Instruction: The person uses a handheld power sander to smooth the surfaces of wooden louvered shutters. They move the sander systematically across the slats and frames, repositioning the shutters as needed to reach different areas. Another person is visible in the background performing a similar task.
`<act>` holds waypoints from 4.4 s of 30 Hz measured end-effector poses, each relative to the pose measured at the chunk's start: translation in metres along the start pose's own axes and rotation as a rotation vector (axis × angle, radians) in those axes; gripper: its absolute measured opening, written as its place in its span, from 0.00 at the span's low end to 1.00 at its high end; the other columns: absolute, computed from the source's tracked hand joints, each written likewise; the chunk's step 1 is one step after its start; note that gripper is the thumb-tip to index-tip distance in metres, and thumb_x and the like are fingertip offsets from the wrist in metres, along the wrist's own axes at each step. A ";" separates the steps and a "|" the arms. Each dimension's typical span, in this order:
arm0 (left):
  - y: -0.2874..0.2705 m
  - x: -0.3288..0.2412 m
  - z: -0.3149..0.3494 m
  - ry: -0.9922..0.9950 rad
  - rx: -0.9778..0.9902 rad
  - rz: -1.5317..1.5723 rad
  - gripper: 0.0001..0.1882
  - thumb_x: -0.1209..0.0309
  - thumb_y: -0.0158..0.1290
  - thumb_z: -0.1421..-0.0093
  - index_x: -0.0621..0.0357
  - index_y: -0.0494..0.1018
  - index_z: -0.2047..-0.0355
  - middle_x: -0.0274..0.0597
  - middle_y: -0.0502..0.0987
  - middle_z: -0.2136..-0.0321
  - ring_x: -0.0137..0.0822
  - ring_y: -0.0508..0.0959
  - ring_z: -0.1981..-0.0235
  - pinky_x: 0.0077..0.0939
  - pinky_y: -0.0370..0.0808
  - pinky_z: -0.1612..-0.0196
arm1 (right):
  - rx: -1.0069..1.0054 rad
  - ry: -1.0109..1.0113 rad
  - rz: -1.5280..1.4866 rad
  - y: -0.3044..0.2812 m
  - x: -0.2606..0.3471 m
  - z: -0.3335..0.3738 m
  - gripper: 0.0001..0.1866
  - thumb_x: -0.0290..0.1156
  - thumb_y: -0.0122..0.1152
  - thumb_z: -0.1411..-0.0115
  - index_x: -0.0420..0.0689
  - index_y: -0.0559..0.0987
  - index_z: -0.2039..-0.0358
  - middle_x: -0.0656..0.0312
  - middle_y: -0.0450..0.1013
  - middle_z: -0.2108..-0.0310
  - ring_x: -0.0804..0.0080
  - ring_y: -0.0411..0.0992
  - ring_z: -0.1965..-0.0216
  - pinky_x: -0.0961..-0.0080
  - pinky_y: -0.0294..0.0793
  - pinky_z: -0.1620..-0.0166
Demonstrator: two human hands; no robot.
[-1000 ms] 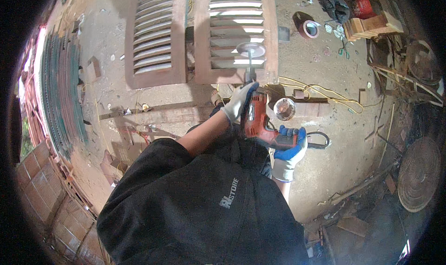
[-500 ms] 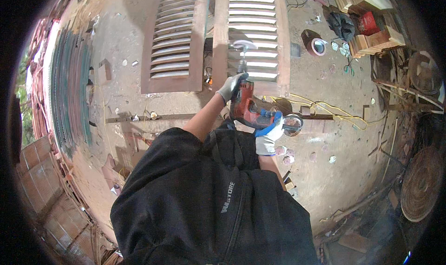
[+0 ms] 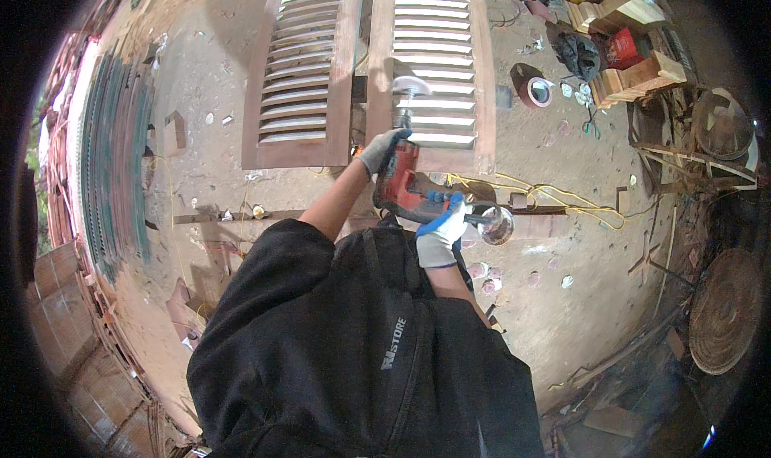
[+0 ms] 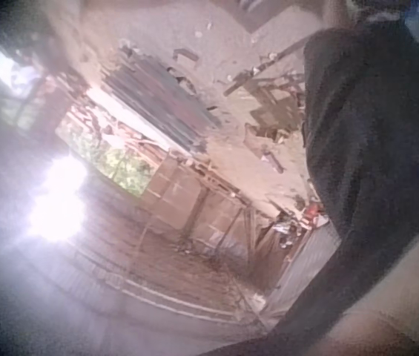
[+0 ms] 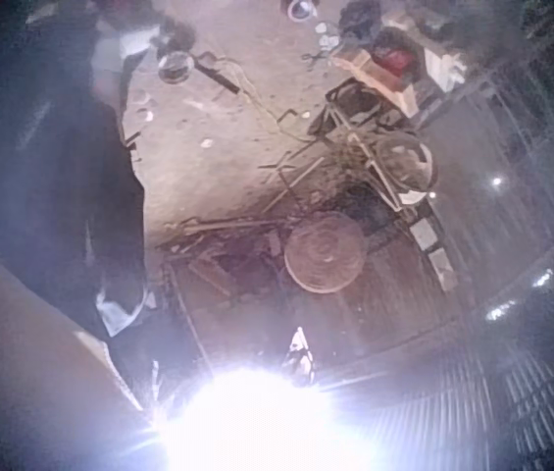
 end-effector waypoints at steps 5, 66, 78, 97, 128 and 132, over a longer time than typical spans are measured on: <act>-0.013 -0.002 0.003 0.246 0.019 -0.087 0.17 0.56 0.50 0.42 0.56 0.77 0.62 0.34 0.75 0.71 0.26 0.73 0.73 0.23 0.71 0.70 | 0.191 0.071 -0.106 0.010 -0.001 0.019 0.09 0.35 0.58 0.45 0.47 0.69 0.75 0.64 0.67 0.79 0.69 0.69 0.74 0.70 0.71 0.68; 0.093 0.002 -0.023 0.221 0.247 0.214 0.14 0.54 0.51 0.45 0.51 0.74 0.69 0.35 0.73 0.76 0.33 0.72 0.77 0.30 0.72 0.72 | -0.011 -0.177 0.014 0.004 0.093 -0.022 0.09 0.33 0.60 0.45 0.40 0.73 0.72 0.63 0.69 0.74 0.73 0.68 0.74 0.74 0.71 0.68; 0.090 -0.004 -0.021 -0.133 0.338 0.356 0.13 0.57 0.46 0.43 0.52 0.72 0.75 0.39 0.75 0.79 0.37 0.74 0.79 0.32 0.74 0.71 | 0.262 -0.228 0.027 0.027 0.099 -0.019 0.09 0.32 0.58 0.45 0.40 0.71 0.76 0.62 0.67 0.79 0.69 0.69 0.80 0.71 0.72 0.76; 0.034 0.021 -0.034 -0.014 0.235 0.410 0.16 0.57 0.48 0.43 0.57 0.73 0.72 0.42 0.76 0.78 0.38 0.76 0.79 0.31 0.75 0.72 | 0.249 -0.091 0.048 0.033 0.078 0.004 0.08 0.32 0.59 0.45 0.43 0.72 0.76 0.63 0.66 0.77 0.70 0.68 0.76 0.69 0.74 0.72; 0.011 -0.020 -0.042 -0.024 0.466 0.506 0.09 0.63 0.47 0.41 0.54 0.71 0.69 0.42 0.77 0.74 0.35 0.78 0.76 0.31 0.78 0.70 | 0.571 -0.330 0.693 -0.002 0.011 -0.047 0.14 0.32 0.55 0.41 0.42 0.74 0.55 0.57 0.70 0.59 0.73 0.68 0.59 0.74 0.70 0.57; 0.012 -0.031 -0.027 -0.003 0.466 0.530 0.10 0.62 0.49 0.42 0.56 0.71 0.69 0.42 0.77 0.75 0.36 0.78 0.76 0.32 0.78 0.70 | 0.518 -0.109 0.571 0.015 0.013 -0.029 0.13 0.37 0.57 0.40 0.44 0.74 0.59 0.67 0.69 0.69 0.81 0.66 0.68 0.79 0.69 0.63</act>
Point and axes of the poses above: each hand's wrist, its own z-axis away from the middle knuckle, its own y-axis out of the palm, x = y × z, the point moved 2 cm from there along -z, towards the middle knuckle
